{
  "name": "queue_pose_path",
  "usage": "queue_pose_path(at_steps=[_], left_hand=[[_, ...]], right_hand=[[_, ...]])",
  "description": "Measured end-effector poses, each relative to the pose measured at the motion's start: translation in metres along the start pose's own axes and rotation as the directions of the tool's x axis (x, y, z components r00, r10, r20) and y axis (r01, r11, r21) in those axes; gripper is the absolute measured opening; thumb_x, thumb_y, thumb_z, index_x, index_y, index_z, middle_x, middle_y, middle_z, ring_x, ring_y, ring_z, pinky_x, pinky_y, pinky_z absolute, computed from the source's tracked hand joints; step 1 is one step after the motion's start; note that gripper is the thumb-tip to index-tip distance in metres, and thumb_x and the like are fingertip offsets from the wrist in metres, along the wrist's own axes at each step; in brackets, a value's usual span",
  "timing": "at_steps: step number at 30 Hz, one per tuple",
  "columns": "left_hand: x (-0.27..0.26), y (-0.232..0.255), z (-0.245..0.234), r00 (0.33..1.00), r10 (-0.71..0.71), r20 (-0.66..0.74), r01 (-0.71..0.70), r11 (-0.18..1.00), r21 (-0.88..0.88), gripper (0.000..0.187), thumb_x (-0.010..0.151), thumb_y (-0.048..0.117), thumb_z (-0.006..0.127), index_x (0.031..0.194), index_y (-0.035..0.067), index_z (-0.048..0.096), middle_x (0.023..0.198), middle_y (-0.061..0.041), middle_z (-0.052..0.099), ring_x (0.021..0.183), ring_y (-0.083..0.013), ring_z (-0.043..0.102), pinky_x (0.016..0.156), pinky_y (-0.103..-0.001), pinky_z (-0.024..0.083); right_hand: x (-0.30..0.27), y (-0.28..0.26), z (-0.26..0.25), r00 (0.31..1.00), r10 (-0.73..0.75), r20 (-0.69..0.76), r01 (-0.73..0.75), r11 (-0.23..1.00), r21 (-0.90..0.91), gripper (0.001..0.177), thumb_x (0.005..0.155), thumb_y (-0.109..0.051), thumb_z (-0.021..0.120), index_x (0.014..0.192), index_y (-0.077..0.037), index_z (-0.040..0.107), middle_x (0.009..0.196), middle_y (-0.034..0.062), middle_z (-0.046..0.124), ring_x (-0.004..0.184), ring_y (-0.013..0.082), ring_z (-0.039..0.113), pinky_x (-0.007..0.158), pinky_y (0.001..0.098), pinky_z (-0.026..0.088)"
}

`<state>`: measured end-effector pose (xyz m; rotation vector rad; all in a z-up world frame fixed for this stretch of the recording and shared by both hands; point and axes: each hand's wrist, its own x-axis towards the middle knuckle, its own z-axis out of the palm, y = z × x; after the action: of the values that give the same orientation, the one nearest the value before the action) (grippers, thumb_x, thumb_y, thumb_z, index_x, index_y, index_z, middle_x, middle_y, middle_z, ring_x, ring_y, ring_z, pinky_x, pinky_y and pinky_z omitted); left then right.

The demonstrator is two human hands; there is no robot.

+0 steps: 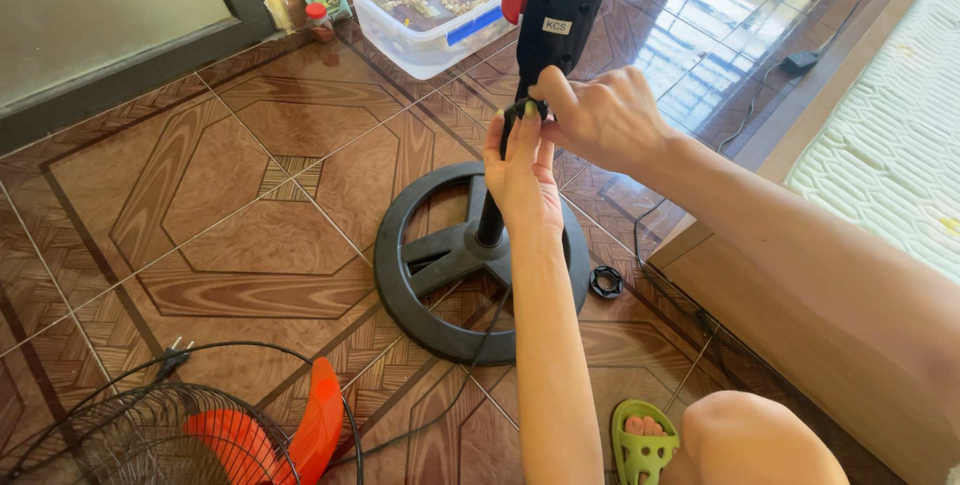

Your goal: The person assembles an electric fan by attaching the motor housing to the base, securing it with a knob, then installing the front grille and red fan blades. The person works on a tiled floor in a home setting.

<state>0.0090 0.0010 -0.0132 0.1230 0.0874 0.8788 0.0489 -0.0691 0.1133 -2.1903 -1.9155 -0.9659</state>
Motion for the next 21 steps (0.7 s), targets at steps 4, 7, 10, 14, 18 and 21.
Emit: queue_pose_path(at_steps=[4, 7, 10, 14, 18, 21], left_hand=[[0.001, 0.004, 0.003, 1.0, -0.014, 0.009, 0.014, 0.999, 0.031, 0.069, 0.088, 0.0, 0.076, 0.144, -0.002, 0.036, 0.123, -0.02, 0.063, 0.11, -0.0271, 0.064, 0.099, -0.039, 0.055], [0.001, 0.006, 0.007, 1.0, -0.025, -0.019, 0.025, 0.999, 0.02, 0.068, 0.085, -0.001, 0.075, 0.14, -0.001, 0.036, 0.125, -0.02, 0.064, 0.114, -0.0244, 0.066, 0.1, -0.039, 0.057], [-0.002, 0.006, 0.01, 1.0, -0.016, -0.024, 0.016, 1.0, 0.022, 0.067, 0.084, -0.004, 0.075, 0.139, -0.002, 0.037, 0.125, -0.022, 0.063, 0.114, -0.0237, 0.067, 0.102, -0.038, 0.058], [-0.005, 0.009, 0.012, 0.999, -0.02, -0.035, 0.022, 0.999, 0.041, 0.067, 0.085, -0.004, 0.075, 0.14, -0.001, 0.038, 0.124, -0.022, 0.063, 0.11, -0.0245, 0.067, 0.1, -0.038, 0.057], [-0.004, 0.012, 0.015, 0.999, -0.035, -0.033, 0.036, 0.999, 0.03, 0.066, 0.085, -0.005, 0.075, 0.139, 0.0, 0.039, 0.123, -0.021, 0.064, 0.11, -0.0252, 0.066, 0.1, -0.037, 0.056], [-0.003, 0.014, 0.015, 0.999, -0.039, -0.03, 0.04, 0.999, 0.03, 0.065, 0.084, -0.005, 0.074, 0.139, 0.001, 0.039, 0.125, -0.019, 0.063, 0.113, -0.0235, 0.066, 0.101, -0.038, 0.056]], right_hand=[[0.001, 0.002, -0.01, 0.992, -0.009, 0.125, -0.011, 0.987, 0.16, 0.048, 0.092, -0.036, 0.074, 0.131, -0.013, 0.056, 0.063, 0.0008, 0.067, 0.04, 0.0199, 0.057, 0.036, 0.0353, 0.038], [0.002, 0.01, -0.015, 0.966, -0.009, 0.258, -0.04, 0.983, 0.181, 0.053, 0.093, -0.032, 0.072, 0.144, -0.024, 0.057, 0.059, -0.0003, 0.067, 0.037, 0.0206, 0.057, 0.038, 0.0355, 0.04], [0.002, 0.014, -0.006, 0.987, -0.044, 0.154, 0.026, 0.993, 0.119, 0.04, 0.092, -0.033, 0.074, 0.128, -0.022, 0.062, 0.059, 0.0014, 0.066, 0.041, 0.0216, 0.058, 0.04, 0.0366, 0.041], [0.002, 0.005, 0.006, 0.996, 0.049, 0.078, -0.052, 0.998, 0.031, 0.037, 0.095, -0.038, 0.076, 0.118, -0.014, 0.059, 0.059, 0.0024, 0.065, 0.046, 0.0245, 0.06, 0.042, 0.0396, 0.041], [-0.001, 0.004, -0.007, 0.996, 0.032, 0.082, -0.05, 0.973, 0.225, 0.052, 0.086, -0.031, 0.076, 0.13, -0.008, 0.059, 0.066, 0.0008, 0.071, 0.04, 0.0227, 0.059, 0.035, 0.0372, 0.04], [-0.001, 0.011, -0.015, 0.995, -0.072, 0.072, 0.06, 0.986, 0.159, 0.054, 0.086, -0.025, 0.075, 0.139, -0.022, 0.063, 0.073, -0.0007, 0.074, 0.037, 0.0201, 0.057, 0.035, 0.0336, 0.041]])
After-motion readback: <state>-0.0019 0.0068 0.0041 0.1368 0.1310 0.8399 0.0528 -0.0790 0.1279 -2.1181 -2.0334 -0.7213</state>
